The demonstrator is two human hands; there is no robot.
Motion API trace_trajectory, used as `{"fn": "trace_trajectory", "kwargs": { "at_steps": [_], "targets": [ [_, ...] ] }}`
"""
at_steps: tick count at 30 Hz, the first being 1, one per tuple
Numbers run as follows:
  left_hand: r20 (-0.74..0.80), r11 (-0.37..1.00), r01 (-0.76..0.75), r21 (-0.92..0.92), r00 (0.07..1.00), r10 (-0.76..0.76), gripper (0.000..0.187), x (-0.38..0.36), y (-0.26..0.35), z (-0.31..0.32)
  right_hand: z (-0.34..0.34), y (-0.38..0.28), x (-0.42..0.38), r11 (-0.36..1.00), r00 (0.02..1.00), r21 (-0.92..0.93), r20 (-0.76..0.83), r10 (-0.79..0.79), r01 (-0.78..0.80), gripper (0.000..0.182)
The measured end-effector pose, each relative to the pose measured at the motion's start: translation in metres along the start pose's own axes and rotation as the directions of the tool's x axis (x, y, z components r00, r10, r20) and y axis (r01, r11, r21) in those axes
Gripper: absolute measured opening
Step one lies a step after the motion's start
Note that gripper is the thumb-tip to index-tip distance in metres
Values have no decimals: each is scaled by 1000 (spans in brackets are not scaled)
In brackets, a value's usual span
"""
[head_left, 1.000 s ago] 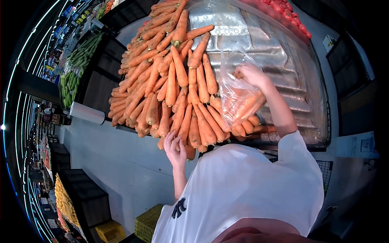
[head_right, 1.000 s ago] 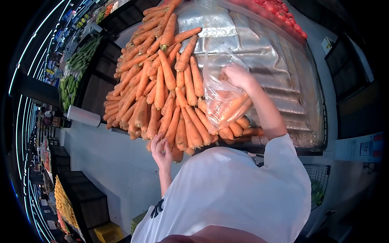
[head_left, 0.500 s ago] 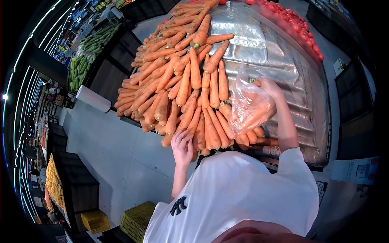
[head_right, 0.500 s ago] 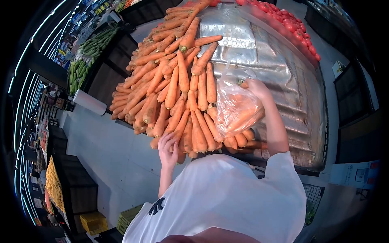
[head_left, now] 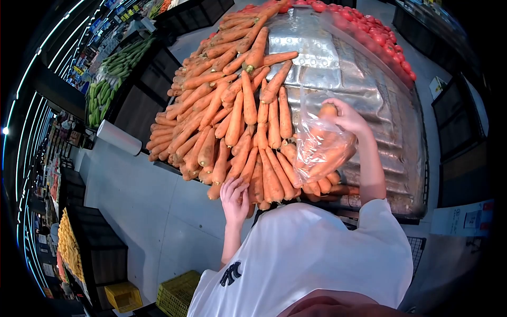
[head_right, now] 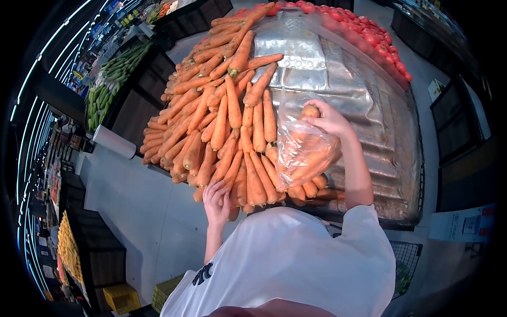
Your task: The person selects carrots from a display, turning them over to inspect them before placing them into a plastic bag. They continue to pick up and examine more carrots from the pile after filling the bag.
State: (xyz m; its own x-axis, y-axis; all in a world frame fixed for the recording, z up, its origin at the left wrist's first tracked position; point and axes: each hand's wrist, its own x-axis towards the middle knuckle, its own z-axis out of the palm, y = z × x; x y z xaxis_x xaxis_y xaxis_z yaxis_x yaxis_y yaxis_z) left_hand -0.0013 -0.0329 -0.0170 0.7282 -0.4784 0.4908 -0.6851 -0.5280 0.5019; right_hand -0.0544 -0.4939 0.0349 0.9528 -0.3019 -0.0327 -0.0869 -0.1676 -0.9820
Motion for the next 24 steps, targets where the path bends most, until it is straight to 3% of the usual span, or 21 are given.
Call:
{"fn": "trace_trajectory", "kwargs": {
  "at_steps": [1, 4, 6, 8, 11, 13, 14, 15, 17, 19, 21, 24],
  "targets": [
    [3, 1000, -3, -1, 1000, 3, 16, 1, 1, 0, -1, -9, -5, 999, 999, -10, 27, 31, -30, 44],
    [4, 1000, -7, -13, 1000, 7, 16, 3, 7, -2, 3, -49, -40, 979, 982, 86, -68, -178, 184, 49],
    [7, 1000, -6, -31, 1000, 6, 16, 6, 11, -5, 5, -78, -67, 927, 896, -243, -275, -348, 286, 56],
    [-12, 997, -9, -71, 1000, 8, 16, 7, 14, -6, 16, -110, -93, 658, 617, -681, -377, -691, 321, 58],
    [3, 951, 70, -300, 997, -73, 16, 15, 19, -7, 27, -122, -111, 535, 261, -747, -467, -845, 395, 58],
    [85, 834, 190, -518, 982, -171, 16, 20, 27, -8, 45, -122, -118, 590, 226, -509, -606, -763, 627, 59],
    [147, 740, 263, -619, 964, -220, 17, 25, 33, -10, 52, -121, -120, 579, 222, -374, -668, -710, 724, 59],
    [213, 628, 333, -703, 942, -261, 17, 30, 39, -13, 57, -117, -121, 573, 306, -232, -658, -687, 786, 60],
    [253, 501, 304, -810, 953, -168, 39, 43, 54, -20, 71, -102, -118, 532, 467, 80, -600, -649, 843, 62],
    [237, 379, 267, -886, 964, -123, 51, 59, 81, -29, 96, -90, -113, 533, 649, 378, -528, -548, 757, 65],
    [188, 325, 220, -920, 974, -128, 58, 67, 94, -33, 121, -82, -112, 562, 790, 555, -417, -450, 613, 62],
    [130, 348, 199, -916, 969, -211, 59, 67, 92, -31, 150, -62, -109, 617, 877, 624, -365, -311, 479, 56]
  ]
}}
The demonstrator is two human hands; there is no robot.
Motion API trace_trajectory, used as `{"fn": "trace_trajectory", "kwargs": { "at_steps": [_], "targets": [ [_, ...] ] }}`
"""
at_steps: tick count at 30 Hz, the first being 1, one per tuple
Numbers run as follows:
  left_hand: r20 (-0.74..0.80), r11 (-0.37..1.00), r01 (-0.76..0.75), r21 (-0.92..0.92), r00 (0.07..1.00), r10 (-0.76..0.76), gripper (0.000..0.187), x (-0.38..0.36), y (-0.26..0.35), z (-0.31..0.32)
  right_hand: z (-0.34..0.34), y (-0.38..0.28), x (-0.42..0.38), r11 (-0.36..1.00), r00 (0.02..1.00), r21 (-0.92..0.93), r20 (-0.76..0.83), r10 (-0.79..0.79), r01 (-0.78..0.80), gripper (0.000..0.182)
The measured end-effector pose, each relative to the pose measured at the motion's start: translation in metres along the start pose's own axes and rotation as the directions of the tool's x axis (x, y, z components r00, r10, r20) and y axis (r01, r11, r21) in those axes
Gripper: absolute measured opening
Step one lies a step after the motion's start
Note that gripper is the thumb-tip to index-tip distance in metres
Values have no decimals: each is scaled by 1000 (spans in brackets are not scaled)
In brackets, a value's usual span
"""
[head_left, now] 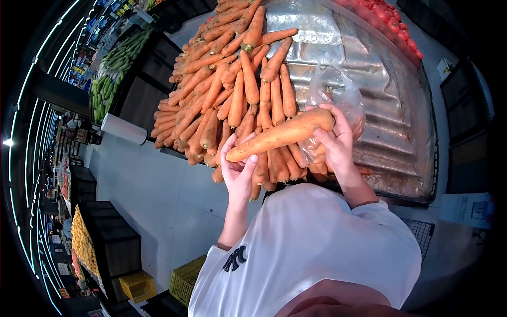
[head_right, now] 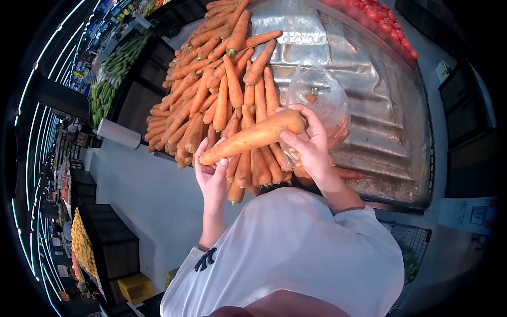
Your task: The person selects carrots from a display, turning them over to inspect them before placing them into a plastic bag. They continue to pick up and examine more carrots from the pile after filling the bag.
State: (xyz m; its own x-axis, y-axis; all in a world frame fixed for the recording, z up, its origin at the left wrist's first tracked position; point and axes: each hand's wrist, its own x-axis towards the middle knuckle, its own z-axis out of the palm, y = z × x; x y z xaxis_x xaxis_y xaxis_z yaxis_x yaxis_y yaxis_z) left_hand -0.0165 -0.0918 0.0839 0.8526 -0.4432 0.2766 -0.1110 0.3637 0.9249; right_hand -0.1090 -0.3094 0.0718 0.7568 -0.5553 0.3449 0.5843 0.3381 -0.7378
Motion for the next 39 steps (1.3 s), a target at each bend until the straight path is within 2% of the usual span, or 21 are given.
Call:
{"fn": "trace_trajectory", "kwargs": {
  "at_steps": [2, 4, 7, 11, 14, 17, 19, 20, 21, 22, 28, 31, 32, 33, 36, 37, 38, 39],
  "targets": [
    [-72, 999, 17, 34, 997, -14, 60, -2, -4, -6, -3, 11, -7, 995, 995, -21, -27, 97, -97, 54],
    [-70, 996, 54, 64, 996, -50, 57, -6, -3, -15, -9, 20, -12, 975, 977, -55, -20, 213, -214, 58],
    [-151, 993, 78, 86, 987, -64, 52, -9, -7, -23, -16, 10, -18, 938, 944, -193, 106, 311, -287, 60],
    [-242, 989, 98, 114, 968, -69, 46, -10, -10, -35, -19, 5, -19, 929, 893, -207, 275, 356, -307, 62],
    [-213, 986, 66, 156, 977, -32, 47, -9, -11, -39, -45, 34, -23, 918, 891, -260, 268, 366, -299, 58],
    [-199, 988, 59, 141, 980, -30, 51, -6, -8, -34, -42, 28, -20, 861, 833, -212, 229, 504, -462, 50],
    [-189, 991, 60, 119, 981, -37, 53, -5, -7, -28, -43, 29, -17, 834, 792, -260, 270, 547, -487, 35],
    [-185, 991, 57, 117, 982, -35, 55, -5, -8, -25, -44, 29, -16, 820, 771, -284, 289, 568, -497, 33],
    [-180, 992, 55, 115, 983, -33, 56, -6, -8, -22, -43, 29, -15, 805, 748, -309, 306, 588, -507, 36],
    [-167, 993, 66, 101, 985, -49, 58, -6, -7, -19, -29, 36, -20, 856, 843, -298, 218, 492, -423, 45],
    [-83, 991, 97, 97, 993, -89, 56, -5, -15, -17, -28, 37, -25, 732, 702, -148, 210, 680, -665, 46],
    [-3, 977, 207, 59, 978, -207, 55, -12, -28, -5, -11, 39, -23, 716, 651, -255, 299, 697, -649, 38],
    [6, 967, 254, 11, 967, -254, 55, -17, -34, 2, 0, 41, -31, 765, 733, -271, 230, 641, -584, 32],
    [18, 953, 300, -36, 954, -299, 56, -20, -41, 4, -2, 52, -35, 804, 748, -340, 311, 586, -488, 33],
    [22, 885, 449, -126, 893, -449, 55, -17, -56, -21, -4, 51, -30, 745, 659, -570, 417, 626, -346, 25],
    [23, 854, 496, -158, 867, -499, 54, -13, -53, -28, -6, 51, -30, 759, 664, -547, 424, 615, -354, 24],
    [-38, 886, 453, -95, 888, -458, 52, -13, -50, -33, -8, 50, -31, 772, 669, -523, 432, 606, -361, 22],
    [-29, 884, 461, -81, 885, -465, 54, -7, -35, -36, -10, 49, -31, 785, 674, -500, 439, 595, -367, 21]
  ]
}}
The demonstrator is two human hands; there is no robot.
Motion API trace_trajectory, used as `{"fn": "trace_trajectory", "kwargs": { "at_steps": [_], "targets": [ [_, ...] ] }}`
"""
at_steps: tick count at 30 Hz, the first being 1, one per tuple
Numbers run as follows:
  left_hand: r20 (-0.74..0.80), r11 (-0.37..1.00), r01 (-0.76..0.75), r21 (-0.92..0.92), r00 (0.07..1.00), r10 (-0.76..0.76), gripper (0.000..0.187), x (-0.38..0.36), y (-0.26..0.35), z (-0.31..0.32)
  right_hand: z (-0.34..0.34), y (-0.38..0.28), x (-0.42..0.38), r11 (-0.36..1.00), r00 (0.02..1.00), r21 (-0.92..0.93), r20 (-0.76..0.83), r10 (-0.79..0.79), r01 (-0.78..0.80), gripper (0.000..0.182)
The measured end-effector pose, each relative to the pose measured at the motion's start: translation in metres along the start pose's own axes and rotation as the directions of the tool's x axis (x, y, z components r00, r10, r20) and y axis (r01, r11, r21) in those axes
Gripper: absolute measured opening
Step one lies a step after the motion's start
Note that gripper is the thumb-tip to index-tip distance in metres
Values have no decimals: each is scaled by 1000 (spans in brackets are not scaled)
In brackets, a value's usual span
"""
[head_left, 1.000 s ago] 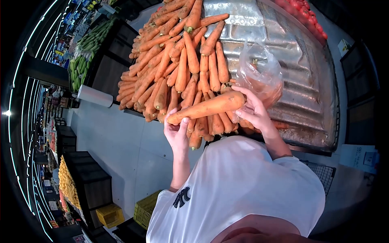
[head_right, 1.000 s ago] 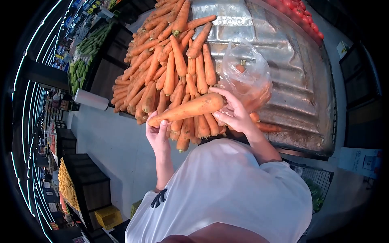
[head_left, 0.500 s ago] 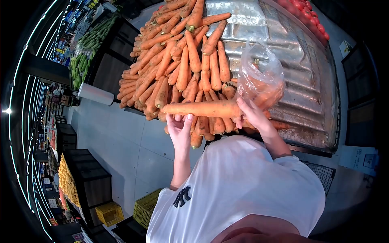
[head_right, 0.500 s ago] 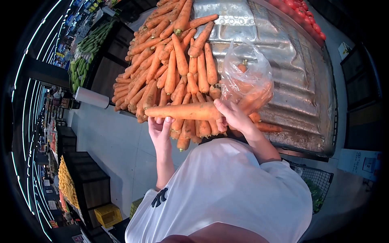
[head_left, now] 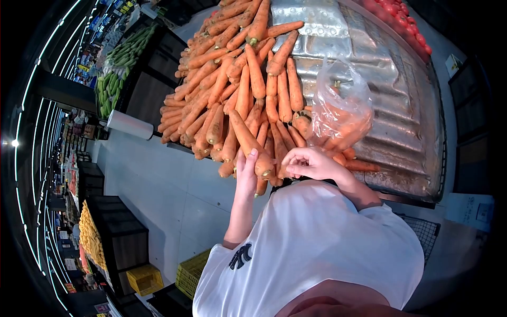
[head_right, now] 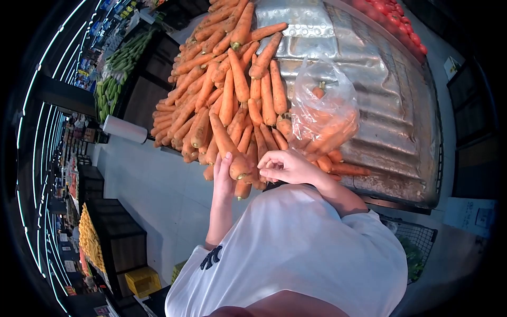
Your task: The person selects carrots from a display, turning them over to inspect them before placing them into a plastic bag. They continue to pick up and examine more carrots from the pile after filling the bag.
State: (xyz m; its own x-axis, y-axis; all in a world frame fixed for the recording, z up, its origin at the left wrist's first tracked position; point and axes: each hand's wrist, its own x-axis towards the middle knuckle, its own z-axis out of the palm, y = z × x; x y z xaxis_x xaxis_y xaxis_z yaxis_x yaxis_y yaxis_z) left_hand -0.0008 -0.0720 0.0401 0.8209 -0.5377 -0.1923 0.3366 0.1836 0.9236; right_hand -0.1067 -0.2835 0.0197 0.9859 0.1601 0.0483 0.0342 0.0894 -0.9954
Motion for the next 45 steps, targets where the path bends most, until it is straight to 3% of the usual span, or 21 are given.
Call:
{"fn": "trace_trajectory", "kwargs": {
  "at_steps": [3, 5, 6, 10, 12, 13, 14, 16, 17, 18, 20, 21, 28, 30, 32, 34, 36, 39, 40, 42, 45],
  "targets": [
    [-161, 933, -177, 314, 958, 236, 66, 15, 32, -26, -3, 0, -2, 996, 999, 87, -45, 20, -16, 19],
    [-117, 677, -302, 671, 859, 498, 75, 28, 62, -43, -5, 0, -3, 989, 996, 135, -70, 64, -54, 19],
    [-107, 632, -343, 695, 820, 563, 77, 32, 79, -41, -5, 0, -4, 989, 995, 135, -75, 61, -51, 19],
    [-130, 260, -55, 964, 756, 642, 62, 65, 111, -75, -4, 4, -2, 994, 996, 105, -83, 34, -25, 19],
    [-123, 255, -43, 966, 793, 597, 52, 92, 101, -109, -4, 4, -2, 996, 996, 93, -84, 21, -13, 18],
    [-52, 274, -159, 948, 776, 629, 50, 118, 77, -151, -4, 2, -3, 995, 996, 98, -82, 22, -13, 18],
    [-6, 149, -90, 985, 839, 544, 51, 126, 66, -171, -3, 1, -4, 995, 997, 102, -79, 23, -15, 18],
    [-101, 340, -116, 933, 824, 558, 52, 125, 44, -171, -5, 2, -6, 996, 996, 87, -90, 18, -10, 18],
    [-130, 282, -59, 958, 786, 605, 52, 128, 34, -183, -6, 2, -7, 997, 995, 80, -100, 15, -7, 18],
    [-96, 355, -193, 915, 750, 655, 54, 134, 22, -203, -8, 1, -8, 997, 994, 81, -110, 12, -3, 18],
    [-167, 669, -292, 683, 830, 533, 57, 129, 16, -204, -10, 0, -10, 996, 992, 86, -128, 16, -5, 19],
    [-210, 711, -294, 639, 822, 529, 57, 125, 15, -193, -10, 2, -9, 998, 990, 63, -139, 31, -22, 19],
    [-398, 800, -335, 498, 731, 554, 56, 120, 16, -194, -7, -14, -9, 999, 991, 20, -127, 32, -30, 18],
    [-391, 773, -317, 549, 720, 573, 45, 121, 11, -207, -14, -28, -14, 981, 968, -192, -240, -78, 31, 15],
    [-386, 756, -344, 557, 699, 602, 35, 116, 4, -205, -30, -37, -18, 910, 850, -381, -415, -325, 163, 13],
    [-356, 680, -353, 643, 648, 673, 27, 103, 3, -181, -52, -49, -12, 878, 631, -360, -611, -478, 316, 11],
    [-298, 595, -381, 708, 603, 740, 21, 82, 3, -142, -83, -65, -9, 773, 474, -615, -640, -605, 156, 13],
    [-82, 366, -443, 818, 541, 837, 14, 51, -8, -89, -132, -64, 5, 690, 491, -723, -611, -621, -26, 13],
    [54, 223, -452, 864, 523, 850, 13, 41, -12, -80, -144, -62, 8, 706, 584, -699, -620, -524, -110, 13],
    [141, 147, -469, 871, 525, 839, 16, 21, -18, -55, -165, -51, 11, 699, 724, -657, -624, -294, -282, 14],
    [228, 81, -454, 887, 584, 779, 19, -1, -28, -40, -192, -16, 7, 605, 878, -754, -443, -179, -257, 17]
  ]
}}
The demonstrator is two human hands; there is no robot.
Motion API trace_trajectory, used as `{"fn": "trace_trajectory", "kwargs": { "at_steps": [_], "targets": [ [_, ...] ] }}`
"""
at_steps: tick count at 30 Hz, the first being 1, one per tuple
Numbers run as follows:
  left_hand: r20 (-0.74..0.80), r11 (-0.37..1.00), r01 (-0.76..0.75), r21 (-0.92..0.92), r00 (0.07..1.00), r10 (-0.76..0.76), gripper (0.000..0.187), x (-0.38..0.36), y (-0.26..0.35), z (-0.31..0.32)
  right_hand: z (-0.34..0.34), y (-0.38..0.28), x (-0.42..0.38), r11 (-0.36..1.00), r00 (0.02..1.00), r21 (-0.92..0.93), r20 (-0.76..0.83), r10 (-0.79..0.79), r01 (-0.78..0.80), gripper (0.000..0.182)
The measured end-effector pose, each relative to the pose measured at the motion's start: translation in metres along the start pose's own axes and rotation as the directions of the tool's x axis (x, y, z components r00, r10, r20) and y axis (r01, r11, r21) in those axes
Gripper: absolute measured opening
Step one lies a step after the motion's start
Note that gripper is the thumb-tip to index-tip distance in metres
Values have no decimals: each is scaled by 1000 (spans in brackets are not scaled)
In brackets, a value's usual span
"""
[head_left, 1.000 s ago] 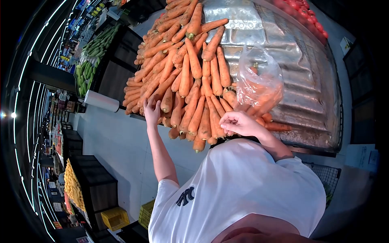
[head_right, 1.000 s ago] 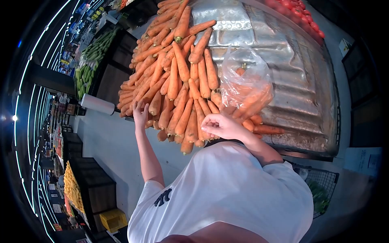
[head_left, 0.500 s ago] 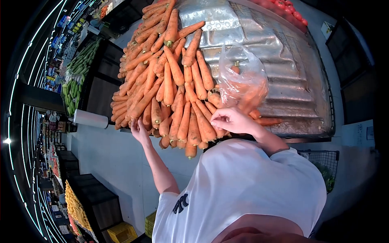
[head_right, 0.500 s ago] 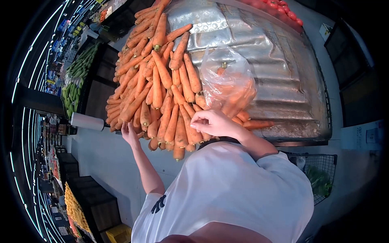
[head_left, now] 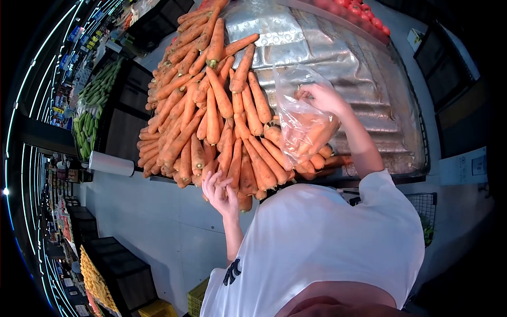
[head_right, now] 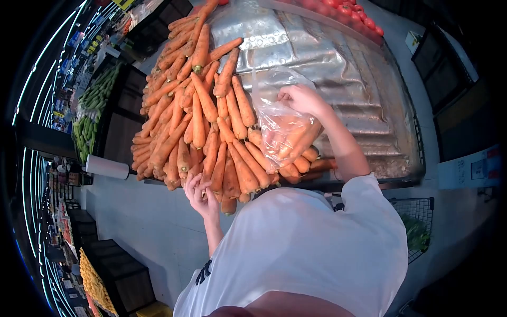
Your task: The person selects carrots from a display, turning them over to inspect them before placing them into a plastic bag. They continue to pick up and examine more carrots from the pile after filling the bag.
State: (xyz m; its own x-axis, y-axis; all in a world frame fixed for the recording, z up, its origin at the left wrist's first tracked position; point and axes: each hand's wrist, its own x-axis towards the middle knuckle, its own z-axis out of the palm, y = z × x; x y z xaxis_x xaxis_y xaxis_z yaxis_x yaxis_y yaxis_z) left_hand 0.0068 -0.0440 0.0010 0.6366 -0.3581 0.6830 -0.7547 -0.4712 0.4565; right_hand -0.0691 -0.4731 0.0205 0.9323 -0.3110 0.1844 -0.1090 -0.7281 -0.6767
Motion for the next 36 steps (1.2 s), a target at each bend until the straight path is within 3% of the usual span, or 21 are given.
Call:
{"fn": "trace_trajectory", "kwargs": {
  "at_steps": [1, 5, 8, 14, 17, 20, 23, 26, 27, 30, 33, 34, 36],
  "targets": [
    [24, 1000, 18, -7, 1000, -17, 19, -6, 7, -1, 3, 11, -2, 999, 998, -22, 63, -29, 30, 18],
    [93, 997, 54, -59, 994, -48, 18, -24, 4, -1, 2, 40, -8, 979, 957, 112, 258, 136, -169, 28],
    [105, 997, 64, -51, 993, -59, 19, -27, 4, -1, -12, 42, -11, 998, 966, 7, 251, 60, -64, 32],
    [128, 998, 36, -54, 991, -29, 20, -23, 6, 0, -2, 79, 2, 943, 890, 147, 398, 221, -300, 39],
    [145, 999, 10, -35, 989, -5, 20, -24, 7, -1, -11, 62, 3, 972, 908, 94, 385, 162, -214, 44],
    [161, 999, 2, -41, 987, 4, 20, -26, 7, -2, -32, 5, -6, 1000, 971, 1, 238, 28, -29, 45],
    [177, 997, 11, -75, 984, 3, 21, -29, 4, 0, -36, -14, -13, 976, 982, 143, 68, -177, 166, 42],
    [187, 998, -9, -69, 982, 22, 20, -27, 8, 0, -53, -44, -30, 981, 995, 168, 0, -101, 100, 46],
    [185, 998, -14, -65, 982, 26, 21, -23, 13, -2, -58, -56, -38, 987, 988, 119, -125, -93, 108, 43],
    [199, 984, 49, -170, 980, -15, 21, -21, 14, -3, -70, -93, -65, 992, 875, -61, -468, -126, 110, 39],
    [289, 928, 222, -301, 948, -133, 17, -15, 21, -5, -64, -122, -79, 970, 630, -207, -739, -241, 128, 39],
    [332, 897, 292, -333, 926, -178, 15, -12, 25, -7, -62, -124, -83, 945, 568, -294, -758, -322, 143, 42],
    [389, 700, 499, -511, 861, -329, 10, -6, 37, -2, -49, -128, -87, 923, 494, -119, -816, -301, 366, 46]
  ]
}}
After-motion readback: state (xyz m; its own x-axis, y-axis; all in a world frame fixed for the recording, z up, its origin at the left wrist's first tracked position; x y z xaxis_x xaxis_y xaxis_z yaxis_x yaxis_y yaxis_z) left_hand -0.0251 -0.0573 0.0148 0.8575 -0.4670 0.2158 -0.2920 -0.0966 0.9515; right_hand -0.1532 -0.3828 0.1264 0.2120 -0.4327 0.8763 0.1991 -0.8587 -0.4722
